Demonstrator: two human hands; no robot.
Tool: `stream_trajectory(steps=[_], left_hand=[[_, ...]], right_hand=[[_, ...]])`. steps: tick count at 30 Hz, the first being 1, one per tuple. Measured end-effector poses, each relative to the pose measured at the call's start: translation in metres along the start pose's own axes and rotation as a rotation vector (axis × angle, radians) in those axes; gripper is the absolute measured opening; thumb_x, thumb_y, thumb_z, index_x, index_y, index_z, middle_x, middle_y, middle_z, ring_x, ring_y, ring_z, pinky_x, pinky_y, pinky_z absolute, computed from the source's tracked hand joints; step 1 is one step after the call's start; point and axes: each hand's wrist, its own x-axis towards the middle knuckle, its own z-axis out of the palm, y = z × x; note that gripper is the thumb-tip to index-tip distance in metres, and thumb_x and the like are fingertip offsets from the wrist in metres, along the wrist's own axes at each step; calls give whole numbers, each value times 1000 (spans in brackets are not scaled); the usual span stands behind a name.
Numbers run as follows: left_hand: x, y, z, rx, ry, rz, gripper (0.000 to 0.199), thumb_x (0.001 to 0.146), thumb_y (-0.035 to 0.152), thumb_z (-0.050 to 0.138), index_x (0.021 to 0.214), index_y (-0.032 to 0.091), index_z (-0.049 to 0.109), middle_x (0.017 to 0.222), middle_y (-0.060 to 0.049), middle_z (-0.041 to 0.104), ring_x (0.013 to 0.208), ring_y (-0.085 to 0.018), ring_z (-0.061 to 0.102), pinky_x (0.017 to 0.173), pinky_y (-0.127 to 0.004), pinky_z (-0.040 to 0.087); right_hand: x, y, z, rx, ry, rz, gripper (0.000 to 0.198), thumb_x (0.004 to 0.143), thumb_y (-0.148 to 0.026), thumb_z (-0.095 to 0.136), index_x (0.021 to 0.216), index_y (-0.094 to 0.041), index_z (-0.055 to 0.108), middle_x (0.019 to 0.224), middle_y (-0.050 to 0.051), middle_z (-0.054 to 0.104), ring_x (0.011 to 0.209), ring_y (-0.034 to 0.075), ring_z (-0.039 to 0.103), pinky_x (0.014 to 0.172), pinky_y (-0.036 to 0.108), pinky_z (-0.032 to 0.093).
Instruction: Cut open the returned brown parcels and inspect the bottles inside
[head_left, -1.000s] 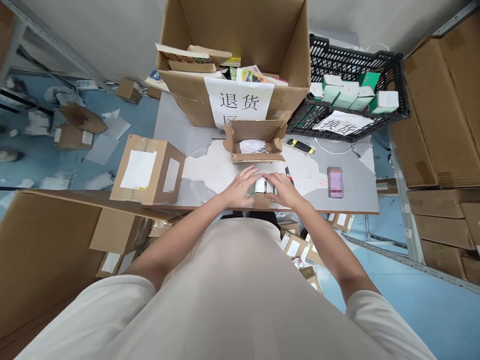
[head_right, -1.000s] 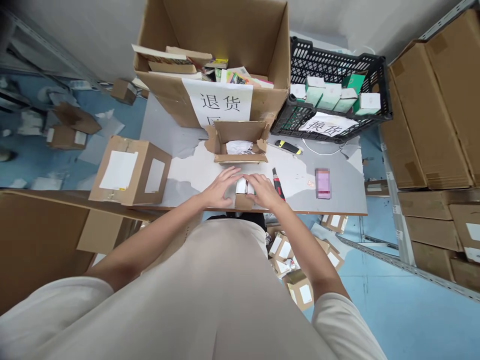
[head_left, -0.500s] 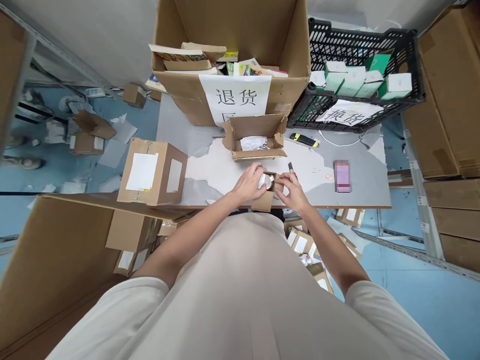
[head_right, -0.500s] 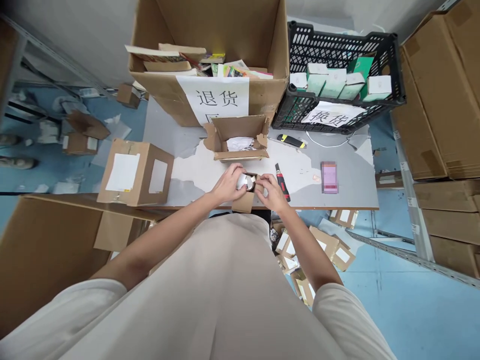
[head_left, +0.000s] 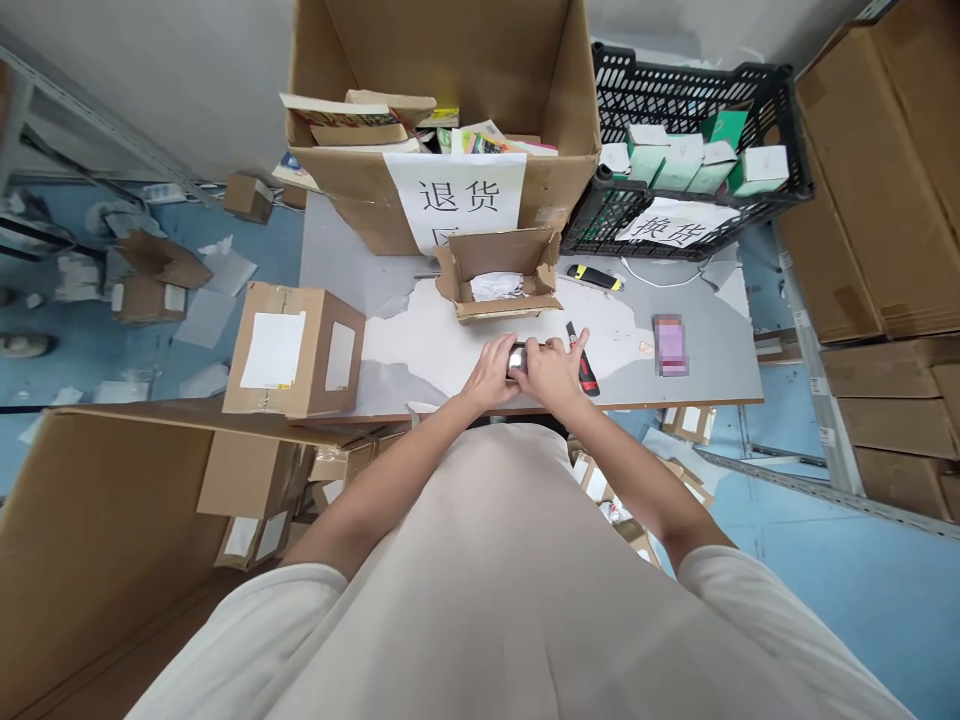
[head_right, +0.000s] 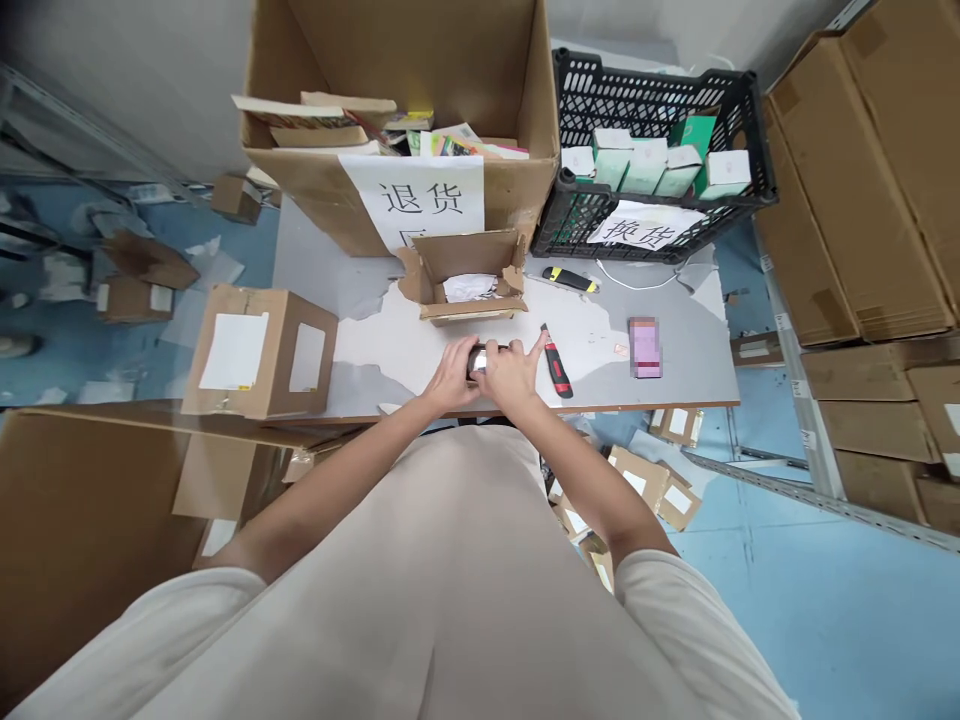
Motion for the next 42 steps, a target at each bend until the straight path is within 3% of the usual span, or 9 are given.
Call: stream_trajectory(steps=[7, 13, 19, 25, 28, 31, 34, 39, 42], left_hand=[[10, -9, 10, -71, 61, -57, 107, 58, 44, 78, 143, 10, 22, 129, -20, 52, 120, -34, 49, 104, -51, 38], [10, 0, 9, 17, 41, -140, 96, 62, 39, 75, 141, 13, 28, 127, -18, 53, 120, -34, 51, 101, -49, 41], [9, 4, 7, 36, 49, -172, 100, 60, 41, 78, 142, 15, 27, 131, -18, 50, 124, -35, 49, 103, -51, 39], [8, 10, -9, 26, 59, -173, 128, 44, 53, 86, 146, 13, 18, 141, -24, 42, 133, -42, 39, 107, -60, 32], [6, 29, -25, -18, 272, -109, 143, 39, 66, 83, 148, 12, 7, 151, -29, 21, 143, -45, 18, 112, -63, 20], [7, 53, -44, -187, 524, -22, 123, 57, 68, 74, 148, 14, 10, 151, -26, 24, 143, -37, 23, 113, -54, 28], [8, 69, -64, -453, 587, -15, 95, 68, 65, 69, 141, 18, 30, 139, -20, 43, 132, -31, 44, 106, -47, 40], [-1, 81, -87, -1037, 333, -104, 77, 69, 72, 62, 124, 19, 51, 117, -14, 63, 111, -31, 61, 87, -46, 53], [-8, 87, -91, -1265, 191, -175, 76, 69, 73, 61, 122, 19, 52, 111, -13, 67, 103, -31, 66, 82, -47, 55]], right_hand=[[25, -7, -3, -56, -185, 123, 47, 74, -40, 59, 109, -11, 51, 88, 16, 70, 104, 37, 58, 98, 78, -6], [10, -6, -21, -54, -64, 38, 43, 71, -41, 57, 106, -16, 49, 85, 12, 70, 98, 37, 59, 96, 78, 4], [-11, 7, -78, 32, 14, -206, 43, 78, -35, 52, 117, -17, 47, 103, 15, 64, 90, 31, 60, 87, 46, 42], [-5, 25, -151, 111, 350, -315, 37, 86, -32, 48, 119, -16, 47, 107, 14, 57, 100, 29, 55, 86, 41, 45], [7, 27, -183, 180, 453, -318, 34, 92, -39, 41, 119, -19, 49, 102, 10, 59, 96, 26, 57, 82, 40, 46], [21, 25, -205, 297, 483, -357, 39, 97, -48, 34, 117, -20, 52, 100, 7, 61, 95, 24, 59, 81, 40, 47], [35, 20, -219, 455, 436, -389, 49, 94, -60, 35, 116, -22, 57, 104, 5, 63, 99, 24, 60, 83, 42, 49], [54, 13, -224, 733, 262, -523, 59, 87, -69, 39, 127, -28, 55, 120, 5, 60, 108, 23, 59, 87, 46, 51], [61, 8, -217, 805, 258, -510, 56, 87, -67, 44, 125, -28, 55, 119, 5, 61, 103, 21, 61, 84, 43, 53]])
